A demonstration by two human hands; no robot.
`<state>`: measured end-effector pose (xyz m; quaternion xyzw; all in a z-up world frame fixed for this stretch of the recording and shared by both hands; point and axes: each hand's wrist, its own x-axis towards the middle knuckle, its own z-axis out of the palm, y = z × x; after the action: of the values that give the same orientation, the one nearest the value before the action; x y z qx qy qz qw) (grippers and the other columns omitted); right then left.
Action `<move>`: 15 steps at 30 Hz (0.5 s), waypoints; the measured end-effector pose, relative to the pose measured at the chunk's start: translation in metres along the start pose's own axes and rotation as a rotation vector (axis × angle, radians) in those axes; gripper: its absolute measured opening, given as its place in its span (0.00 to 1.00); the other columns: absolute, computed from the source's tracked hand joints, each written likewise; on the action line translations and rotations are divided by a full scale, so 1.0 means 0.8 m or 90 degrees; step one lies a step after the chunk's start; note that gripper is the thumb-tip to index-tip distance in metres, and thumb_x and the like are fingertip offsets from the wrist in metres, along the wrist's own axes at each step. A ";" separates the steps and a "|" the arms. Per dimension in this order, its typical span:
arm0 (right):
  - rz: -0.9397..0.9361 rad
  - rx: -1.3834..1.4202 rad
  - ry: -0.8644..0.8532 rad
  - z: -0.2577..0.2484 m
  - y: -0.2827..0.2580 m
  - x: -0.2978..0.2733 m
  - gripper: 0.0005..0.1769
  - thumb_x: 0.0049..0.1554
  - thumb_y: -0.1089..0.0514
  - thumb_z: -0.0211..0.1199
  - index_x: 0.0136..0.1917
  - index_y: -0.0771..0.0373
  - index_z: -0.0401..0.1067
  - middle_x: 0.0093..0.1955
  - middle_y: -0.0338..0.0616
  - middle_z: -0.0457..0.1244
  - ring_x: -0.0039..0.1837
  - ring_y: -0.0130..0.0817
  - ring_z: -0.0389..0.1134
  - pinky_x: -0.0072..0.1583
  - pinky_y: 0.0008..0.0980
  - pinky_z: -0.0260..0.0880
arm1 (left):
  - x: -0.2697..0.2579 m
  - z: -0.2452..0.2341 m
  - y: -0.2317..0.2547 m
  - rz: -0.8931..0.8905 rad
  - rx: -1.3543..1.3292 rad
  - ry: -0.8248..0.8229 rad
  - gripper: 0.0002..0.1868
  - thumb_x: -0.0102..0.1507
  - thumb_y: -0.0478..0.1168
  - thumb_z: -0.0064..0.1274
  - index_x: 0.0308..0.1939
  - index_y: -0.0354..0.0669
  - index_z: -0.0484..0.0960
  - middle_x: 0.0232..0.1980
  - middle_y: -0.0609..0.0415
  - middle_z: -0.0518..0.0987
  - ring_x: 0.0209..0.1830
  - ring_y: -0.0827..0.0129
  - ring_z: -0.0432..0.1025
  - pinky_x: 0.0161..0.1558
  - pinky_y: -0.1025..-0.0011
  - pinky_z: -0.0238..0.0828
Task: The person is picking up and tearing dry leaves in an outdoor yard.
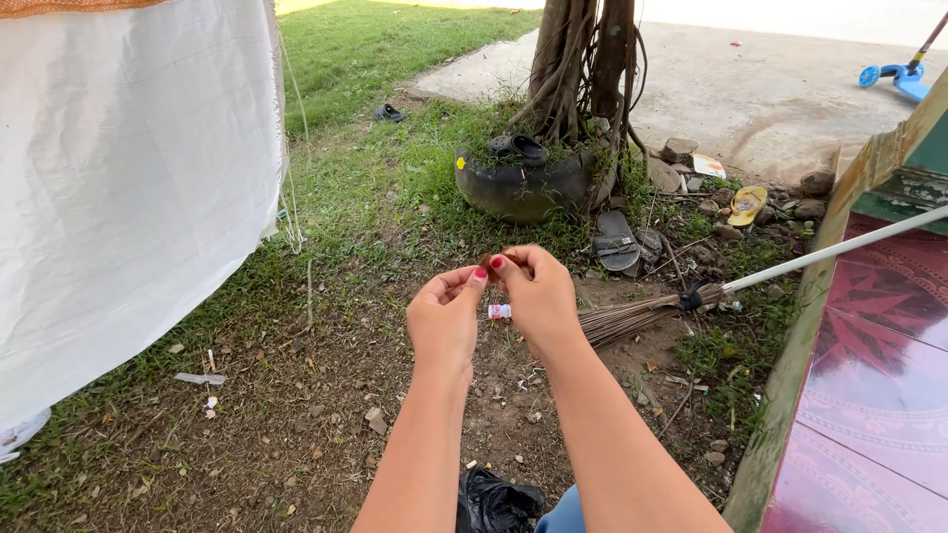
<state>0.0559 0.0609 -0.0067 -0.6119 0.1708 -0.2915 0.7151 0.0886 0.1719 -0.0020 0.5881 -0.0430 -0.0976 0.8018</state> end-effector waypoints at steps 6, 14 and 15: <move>-0.232 -0.265 -0.064 0.001 -0.019 -0.006 0.05 0.60 0.62 0.62 0.49 0.66 0.74 0.43 0.39 0.71 0.45 0.22 0.72 0.49 0.25 0.74 | -0.006 -0.014 0.025 0.144 0.161 0.085 0.05 0.62 0.36 0.62 0.40 0.39 0.87 0.32 0.60 0.82 0.30 0.81 0.71 0.31 0.82 0.67; 0.246 0.321 -0.010 -0.031 0.026 0.028 0.12 0.66 0.54 0.60 0.49 0.65 0.77 0.41 0.40 0.64 0.43 0.29 0.62 0.44 0.28 0.64 | 0.022 -0.040 0.004 0.103 -0.020 0.097 0.11 0.65 0.35 0.56 0.50 0.49 0.85 0.37 0.59 0.76 0.30 0.81 0.64 0.29 0.78 0.59; 0.247 0.321 -0.010 -0.029 0.026 0.027 0.12 0.66 0.54 0.60 0.49 0.65 0.77 0.41 0.40 0.64 0.43 0.29 0.62 0.44 0.28 0.64 | 0.014 -0.034 0.012 0.103 -0.020 0.098 0.11 0.65 0.35 0.56 0.50 0.49 0.85 0.37 0.59 0.76 0.30 0.81 0.64 0.29 0.78 0.59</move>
<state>0.0629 0.0309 -0.0290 -0.3734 0.2013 -0.1783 0.8878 0.1054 0.1977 -0.0018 0.5759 -0.0271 0.0118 0.8170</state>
